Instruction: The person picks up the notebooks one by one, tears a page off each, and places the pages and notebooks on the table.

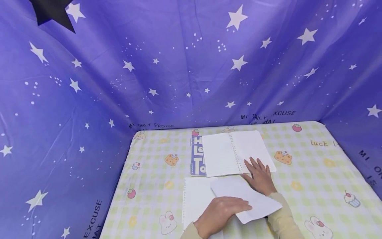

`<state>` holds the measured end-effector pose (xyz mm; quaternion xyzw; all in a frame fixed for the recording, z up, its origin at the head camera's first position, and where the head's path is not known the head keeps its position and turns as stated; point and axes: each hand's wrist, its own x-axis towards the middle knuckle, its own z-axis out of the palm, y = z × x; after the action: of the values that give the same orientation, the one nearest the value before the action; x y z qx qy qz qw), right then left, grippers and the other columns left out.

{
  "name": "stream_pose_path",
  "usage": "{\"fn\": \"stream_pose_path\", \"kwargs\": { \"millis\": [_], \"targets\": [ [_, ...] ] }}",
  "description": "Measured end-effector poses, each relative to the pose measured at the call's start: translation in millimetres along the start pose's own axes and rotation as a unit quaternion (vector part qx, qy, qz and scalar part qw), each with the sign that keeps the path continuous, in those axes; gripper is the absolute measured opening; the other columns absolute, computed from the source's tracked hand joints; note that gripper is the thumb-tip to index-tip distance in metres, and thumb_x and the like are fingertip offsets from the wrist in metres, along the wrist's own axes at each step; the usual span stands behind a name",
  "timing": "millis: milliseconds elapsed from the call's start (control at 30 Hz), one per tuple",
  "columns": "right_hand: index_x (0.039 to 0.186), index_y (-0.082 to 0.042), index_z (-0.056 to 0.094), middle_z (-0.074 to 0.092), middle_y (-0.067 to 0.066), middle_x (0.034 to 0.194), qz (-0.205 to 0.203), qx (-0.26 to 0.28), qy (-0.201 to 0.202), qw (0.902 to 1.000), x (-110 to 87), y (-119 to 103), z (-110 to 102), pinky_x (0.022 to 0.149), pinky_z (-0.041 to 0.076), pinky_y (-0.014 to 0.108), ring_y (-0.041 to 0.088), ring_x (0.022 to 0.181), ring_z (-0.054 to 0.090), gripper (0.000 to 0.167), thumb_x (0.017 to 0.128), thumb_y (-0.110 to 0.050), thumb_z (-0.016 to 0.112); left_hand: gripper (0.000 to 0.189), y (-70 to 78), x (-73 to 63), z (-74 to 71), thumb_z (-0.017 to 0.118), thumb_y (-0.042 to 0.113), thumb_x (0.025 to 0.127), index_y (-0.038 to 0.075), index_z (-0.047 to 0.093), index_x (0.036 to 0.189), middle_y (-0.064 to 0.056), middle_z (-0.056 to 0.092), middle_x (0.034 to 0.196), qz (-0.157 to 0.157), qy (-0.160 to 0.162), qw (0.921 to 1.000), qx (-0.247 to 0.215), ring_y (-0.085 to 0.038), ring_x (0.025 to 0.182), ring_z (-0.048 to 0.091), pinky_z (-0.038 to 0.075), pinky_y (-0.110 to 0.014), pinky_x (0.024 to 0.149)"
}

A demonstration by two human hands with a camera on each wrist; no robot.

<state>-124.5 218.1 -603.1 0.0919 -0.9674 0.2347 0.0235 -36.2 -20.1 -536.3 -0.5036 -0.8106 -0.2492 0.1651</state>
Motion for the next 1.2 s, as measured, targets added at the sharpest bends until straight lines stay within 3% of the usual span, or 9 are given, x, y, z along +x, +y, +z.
{"fn": "stream_pose_path", "kwargs": {
  "millis": [133,433,667,833,900,1033,1067,1133,1200],
  "targets": [
    [0.146,-0.003,0.046,0.034,0.028,0.154,0.006,0.004,-0.004,1.0000,-0.5,-4,0,0.111,0.011,0.076,0.052,0.143,0.021,0.065,0.093,-0.037,0.065,0.030,3.5,-2.9,-4.2,0.051,0.012,0.102,0.023,0.068,0.125,0.011,0.068,0.125,-0.011,-0.004,0.9991,-0.042,0.004,0.122,0.056,0.038,-0.011,0.107],
    [0.145,-0.001,0.048,0.036,0.030,0.152,0.001,-0.009,-0.014,0.9999,-0.4,-7,-11,0.109,0.016,0.077,0.054,0.141,0.025,0.063,0.094,-0.034,0.065,0.032,-7.7,0.9,-13.4,0.051,0.016,0.103,0.024,0.065,0.131,0.012,0.067,0.127,-0.028,0.027,0.9992,-0.012,0.003,0.122,0.057,0.043,-0.013,0.104],
    [0.135,0.002,0.056,0.052,0.030,0.138,-0.078,-0.019,0.036,0.9962,-5.2,-8,-20,0.103,0.038,0.065,0.049,0.128,0.045,0.051,0.088,-0.012,0.070,0.032,-17.6,8.2,-23.6,0.049,0.019,0.104,0.021,0.063,0.133,0.009,0.068,0.127,-0.063,0.056,0.9956,-0.041,-0.001,0.118,0.061,0.046,-0.015,0.102],
    [0.133,-0.001,0.058,0.058,0.022,0.132,-0.128,0.031,0.075,0.9884,-18.2,-18,-36,0.093,0.048,0.061,0.043,0.119,0.054,0.055,0.080,0.006,0.071,0.031,-25.1,12.6,-32.2,0.052,0.018,0.103,0.021,0.065,0.131,0.008,0.069,0.124,-0.091,0.091,0.9914,-0.023,-0.002,0.114,0.064,0.050,-0.016,0.097],
    [0.134,-0.002,0.058,0.059,0.021,0.133,-0.110,0.066,0.054,0.9903,-21.1,-22,-45,0.096,0.047,0.062,0.044,0.122,0.054,0.054,0.082,0.007,0.070,0.030,-27.5,14.0,-34.6,0.052,0.016,0.103,0.020,0.065,0.130,0.008,0.070,0.123,-0.101,0.102,0.9895,-0.015,-0.003,0.113,0.065,0.051,-0.017,0.096],
    [0.138,-0.003,0.054,0.060,0.020,0.132,-0.034,0.114,-0.009,0.9929,-22.2,-23,-57,0.100,0.046,0.059,0.044,0.122,0.056,0.044,0.094,-0.003,0.062,0.032,-27.2,17.6,-38.1,0.052,0.009,0.103,0.020,0.065,0.130,0.006,0.071,0.122,-0.149,0.106,0.9820,-0.050,-0.005,0.110,0.066,0.053,-0.017,0.092],
    [0.138,-0.003,0.054,0.061,0.020,0.132,-0.020,0.128,-0.015,0.9915,-22.9,-23,-60,0.100,0.046,0.057,0.042,0.122,0.057,0.041,0.098,-0.007,0.059,0.035,-26.1,18.8,-38.8,0.051,0.006,0.102,0.021,0.065,0.130,0.005,0.071,0.122,-0.162,0.105,0.9794,-0.060,-0.003,0.100,0.069,0.053,-0.015,0.088],
    [0.135,-0.003,0.057,0.062,0.019,0.132,-0.012,0.168,-0.010,0.9857,-24.5,-22,-63,0.100,0.051,0.041,0.032,0.119,0.061,0.034,0.104,-0.014,0.051,0.038,-23.5,21.4,-39.5,0.051,0.002,0.101,0.022,0.065,0.131,0.005,0.070,0.123,-0.190,0.107,0.9723,-0.085,0.001,0.078,0.065,0.051,-0.010,0.081],
    [0.135,-0.001,0.056,0.062,0.017,0.132,-0.019,0.239,-0.010,0.9708,-26.4,-22,-66,0.097,0.052,0.026,0.017,0.114,0.064,0.036,0.108,-0.019,0.041,0.037,-21.3,24.5,-39.2,0.051,0.003,0.101,0.022,0.065,0.130,0.004,0.070,0.124,-0.211,0.114,0.9651,-0.105,0.003,0.075,0.060,0.049,-0.009,0.076]
  ]
}}
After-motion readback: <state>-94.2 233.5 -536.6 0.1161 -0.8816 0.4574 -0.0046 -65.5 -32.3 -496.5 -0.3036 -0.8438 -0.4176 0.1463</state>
